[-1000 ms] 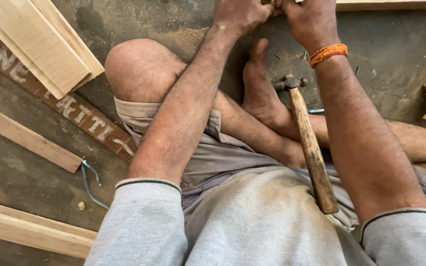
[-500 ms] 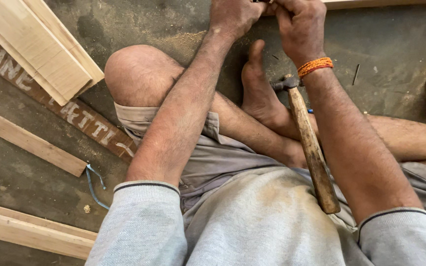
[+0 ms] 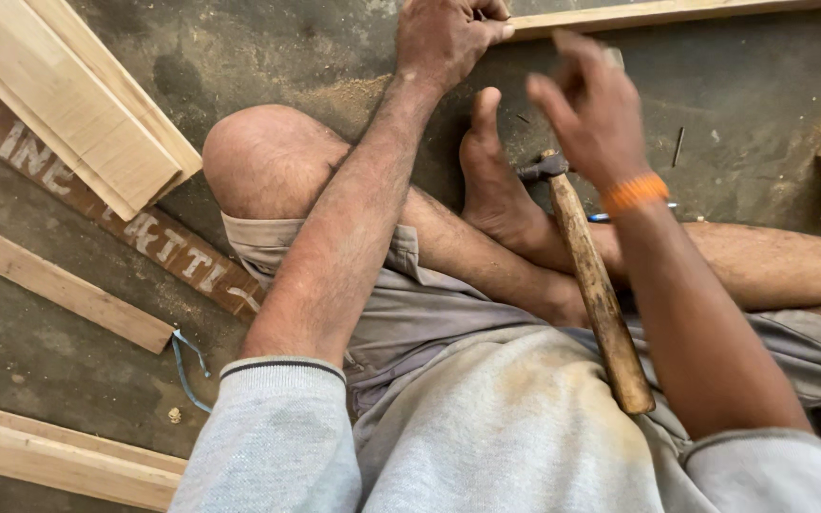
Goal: The person hammers nails into a wooden board while sitting on a workshop floor. He positions the nails by hand and drives them into the wood using a hammer, handling wooden boards and nails.
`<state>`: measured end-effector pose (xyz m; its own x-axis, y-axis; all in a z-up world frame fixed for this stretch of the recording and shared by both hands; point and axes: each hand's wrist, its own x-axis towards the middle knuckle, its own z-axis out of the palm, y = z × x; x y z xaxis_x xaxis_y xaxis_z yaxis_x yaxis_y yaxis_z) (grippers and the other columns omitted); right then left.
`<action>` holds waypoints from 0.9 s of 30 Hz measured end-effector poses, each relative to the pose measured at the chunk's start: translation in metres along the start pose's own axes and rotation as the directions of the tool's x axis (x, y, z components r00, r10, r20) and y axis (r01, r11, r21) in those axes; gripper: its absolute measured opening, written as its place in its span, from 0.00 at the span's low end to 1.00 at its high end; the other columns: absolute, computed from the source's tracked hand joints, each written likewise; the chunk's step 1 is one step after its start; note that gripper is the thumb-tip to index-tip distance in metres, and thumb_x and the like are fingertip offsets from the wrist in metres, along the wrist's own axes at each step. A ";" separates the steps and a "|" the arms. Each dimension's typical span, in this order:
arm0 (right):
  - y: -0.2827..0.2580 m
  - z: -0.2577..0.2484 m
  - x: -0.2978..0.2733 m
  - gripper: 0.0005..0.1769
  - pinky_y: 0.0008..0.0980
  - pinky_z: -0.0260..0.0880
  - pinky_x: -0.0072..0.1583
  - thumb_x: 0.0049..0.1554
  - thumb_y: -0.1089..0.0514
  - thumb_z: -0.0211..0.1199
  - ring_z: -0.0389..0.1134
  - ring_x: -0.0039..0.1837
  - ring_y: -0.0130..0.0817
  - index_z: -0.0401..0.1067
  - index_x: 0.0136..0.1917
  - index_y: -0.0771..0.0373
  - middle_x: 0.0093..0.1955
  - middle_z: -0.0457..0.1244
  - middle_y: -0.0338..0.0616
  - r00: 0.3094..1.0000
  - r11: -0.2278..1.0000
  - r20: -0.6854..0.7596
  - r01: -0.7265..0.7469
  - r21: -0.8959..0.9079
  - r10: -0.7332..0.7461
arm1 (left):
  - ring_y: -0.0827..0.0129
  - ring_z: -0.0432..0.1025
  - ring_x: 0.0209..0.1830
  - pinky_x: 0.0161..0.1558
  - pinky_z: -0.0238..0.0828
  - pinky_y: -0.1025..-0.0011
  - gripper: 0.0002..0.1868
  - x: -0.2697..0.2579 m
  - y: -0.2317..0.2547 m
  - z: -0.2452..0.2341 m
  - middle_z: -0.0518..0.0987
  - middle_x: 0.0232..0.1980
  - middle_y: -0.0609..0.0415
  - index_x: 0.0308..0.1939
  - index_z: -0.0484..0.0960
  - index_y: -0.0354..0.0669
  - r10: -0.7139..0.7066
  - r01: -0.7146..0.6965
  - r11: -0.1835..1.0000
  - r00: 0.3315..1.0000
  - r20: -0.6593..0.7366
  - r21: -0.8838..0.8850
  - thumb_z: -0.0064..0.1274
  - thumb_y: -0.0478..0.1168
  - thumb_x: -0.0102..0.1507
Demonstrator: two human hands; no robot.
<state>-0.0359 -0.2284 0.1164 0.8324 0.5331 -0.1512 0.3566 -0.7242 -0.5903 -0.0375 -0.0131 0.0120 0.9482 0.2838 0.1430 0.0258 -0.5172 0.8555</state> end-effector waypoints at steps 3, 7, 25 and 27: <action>-0.007 -0.035 -0.054 0.43 0.48 0.72 0.56 0.61 0.31 0.62 0.72 0.53 0.47 0.63 0.74 0.65 0.53 0.69 0.58 0.903 0.939 0.288 -0.259 -0.225 0.318 | 0.80 0.79 0.25 0.36 0.76 0.70 0.06 -0.004 0.000 0.000 0.86 0.27 0.68 0.32 0.90 0.56 -0.005 0.005 1.000 1.000 0.007 0.007 0.68 0.48 0.56; -0.018 -0.058 -0.127 0.51 0.50 0.75 0.59 0.52 0.26 0.65 0.75 0.54 0.49 0.60 0.79 0.53 0.53 0.73 0.58 0.663 0.781 0.425 -0.450 -0.432 0.617 | 0.81 0.79 0.26 0.37 0.77 0.71 0.07 -0.004 0.000 0.002 0.87 0.28 0.69 0.32 0.90 0.56 -0.065 0.065 0.998 0.998 -0.006 -0.014 0.68 0.49 0.54; -0.040 -0.059 -0.138 0.50 0.46 0.74 0.62 0.66 0.65 0.62 0.71 0.61 0.50 0.34 0.88 0.59 0.63 0.65 0.62 0.998 0.989 -0.050 0.043 0.140 -0.036 | 0.73 0.76 0.35 0.46 0.66 0.66 0.07 -0.002 0.023 -0.021 0.84 0.31 0.67 0.29 0.88 0.55 0.084 -0.082 0.993 0.996 -0.022 0.080 0.71 0.47 0.52; -0.040 -0.054 -0.124 0.50 0.48 0.73 0.60 0.66 0.64 0.62 0.70 0.60 0.53 0.32 0.88 0.58 0.62 0.65 0.63 0.995 0.993 -0.072 0.081 0.080 -0.076 | 0.72 0.76 0.37 0.45 0.64 0.66 0.07 0.000 0.022 -0.021 0.84 0.32 0.67 0.28 0.88 0.55 0.109 -0.107 0.991 0.994 -0.022 0.082 0.71 0.46 0.52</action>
<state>-0.1308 -0.2891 0.2018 0.8315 0.5535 -0.0486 0.3882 -0.6412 -0.6619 -0.0438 -0.0075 0.0418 0.9381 0.2433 0.2466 -0.0500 -0.6093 0.7914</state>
